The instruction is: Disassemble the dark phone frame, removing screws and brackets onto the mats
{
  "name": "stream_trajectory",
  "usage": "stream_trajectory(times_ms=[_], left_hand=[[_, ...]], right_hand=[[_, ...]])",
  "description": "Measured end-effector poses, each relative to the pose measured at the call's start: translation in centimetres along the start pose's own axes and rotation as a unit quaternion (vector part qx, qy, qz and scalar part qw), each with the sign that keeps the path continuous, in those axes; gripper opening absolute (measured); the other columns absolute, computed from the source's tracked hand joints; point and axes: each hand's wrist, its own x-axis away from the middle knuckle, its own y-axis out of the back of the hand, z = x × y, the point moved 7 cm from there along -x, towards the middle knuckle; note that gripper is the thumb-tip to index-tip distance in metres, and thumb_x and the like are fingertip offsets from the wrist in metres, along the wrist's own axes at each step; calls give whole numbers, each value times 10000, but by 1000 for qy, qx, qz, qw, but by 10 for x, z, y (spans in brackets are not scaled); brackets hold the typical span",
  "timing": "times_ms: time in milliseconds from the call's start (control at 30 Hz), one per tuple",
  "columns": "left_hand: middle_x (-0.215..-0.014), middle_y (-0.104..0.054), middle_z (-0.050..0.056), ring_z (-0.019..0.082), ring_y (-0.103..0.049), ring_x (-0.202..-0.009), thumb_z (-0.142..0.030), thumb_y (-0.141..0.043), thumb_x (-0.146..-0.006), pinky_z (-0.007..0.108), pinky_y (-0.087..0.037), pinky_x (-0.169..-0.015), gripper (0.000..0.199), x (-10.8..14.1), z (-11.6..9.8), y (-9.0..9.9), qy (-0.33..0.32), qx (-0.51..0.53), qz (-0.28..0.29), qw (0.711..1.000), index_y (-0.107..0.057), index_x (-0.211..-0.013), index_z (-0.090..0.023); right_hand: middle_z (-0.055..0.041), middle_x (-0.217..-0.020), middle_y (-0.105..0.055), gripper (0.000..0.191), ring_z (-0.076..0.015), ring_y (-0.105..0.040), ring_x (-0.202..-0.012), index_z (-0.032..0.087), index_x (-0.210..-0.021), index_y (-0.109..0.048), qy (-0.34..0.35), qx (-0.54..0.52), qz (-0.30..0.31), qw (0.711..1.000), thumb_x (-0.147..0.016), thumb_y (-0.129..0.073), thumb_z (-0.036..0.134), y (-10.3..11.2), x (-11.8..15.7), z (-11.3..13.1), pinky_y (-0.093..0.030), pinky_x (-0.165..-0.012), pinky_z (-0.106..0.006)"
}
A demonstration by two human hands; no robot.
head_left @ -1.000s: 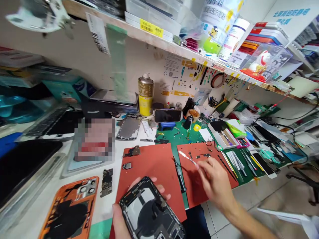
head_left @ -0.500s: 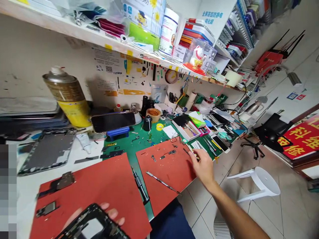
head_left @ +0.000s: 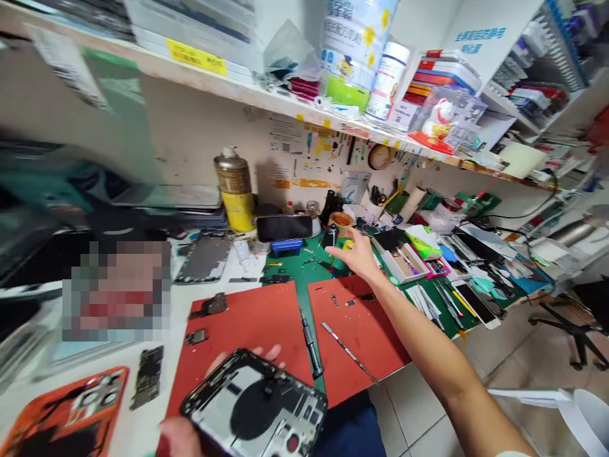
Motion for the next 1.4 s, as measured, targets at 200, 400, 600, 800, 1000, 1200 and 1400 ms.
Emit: stream_trajectory(times_ms=[200,400,600,800,1000,1200,1400], left_hand=[[-1361,-764,141,373,-738,-1243,-628,-633,-1044,573,-603,-1056,563,2,7,14,4,20,-2,1000,-642,-1500,-298],[-1331,-781,157,392,-774,-1169,-617,-785,-953,598,-594,-1047,693,3,13,8,63,63,92,992,-609,-1537,-288],[-1337,-771,147,382,-765,-1177,-633,-753,-973,560,-576,-1073,663,5,17,2,103,75,143,981,-647,-1506,-253],[-1352,-765,139,374,-738,-1231,-685,-702,-985,554,-538,-1120,687,5,18,10,112,65,148,981,-644,-1517,-254],[-1343,-771,139,375,-723,-1259,-660,-714,-988,538,-515,-1149,634,5,17,11,102,68,140,983,-693,-1460,-237],[-1351,-773,137,382,-722,-1261,-658,-756,-960,532,-508,-1155,675,2,19,13,123,82,134,980,-679,-1481,-237],[-1378,-763,156,395,-716,-1277,-652,-747,-971,539,-505,-1153,693,2,20,12,128,104,153,974,-657,-1513,-231]], right_hand=[[-126,-1282,-728,478,-304,-697,-1195,160,-1295,-694,-15,-20,5,1000,-997,-753,528,-21,-20,29,-531,-1092,-561],[-105,-1326,-709,603,-286,-694,-1186,264,-1418,-692,177,-85,113,974,-927,-762,609,42,58,96,-562,-1042,-446],[-90,-1261,-747,362,-226,-748,-1099,259,-1435,-625,434,5,290,853,-1087,-667,350,53,168,175,-677,-909,-361],[-102,-1242,-748,346,-270,-728,-1043,239,-1432,-631,492,88,284,818,-1094,-635,316,35,185,194,-696,-911,-481],[-102,-1205,-746,409,-263,-700,-1015,204,-1496,-600,511,96,286,805,-1097,-634,292,31,186,205,-689,-913,-475],[-124,-1149,-744,274,-262,-686,-957,154,-1367,-647,500,100,330,795,-1106,-585,210,28,187,216,-675,-866,-469],[-106,-1124,-728,238,-268,-668,-941,181,-1338,-642,477,102,352,799,-1126,-539,220,27,187,218,-662,-815,-463]])
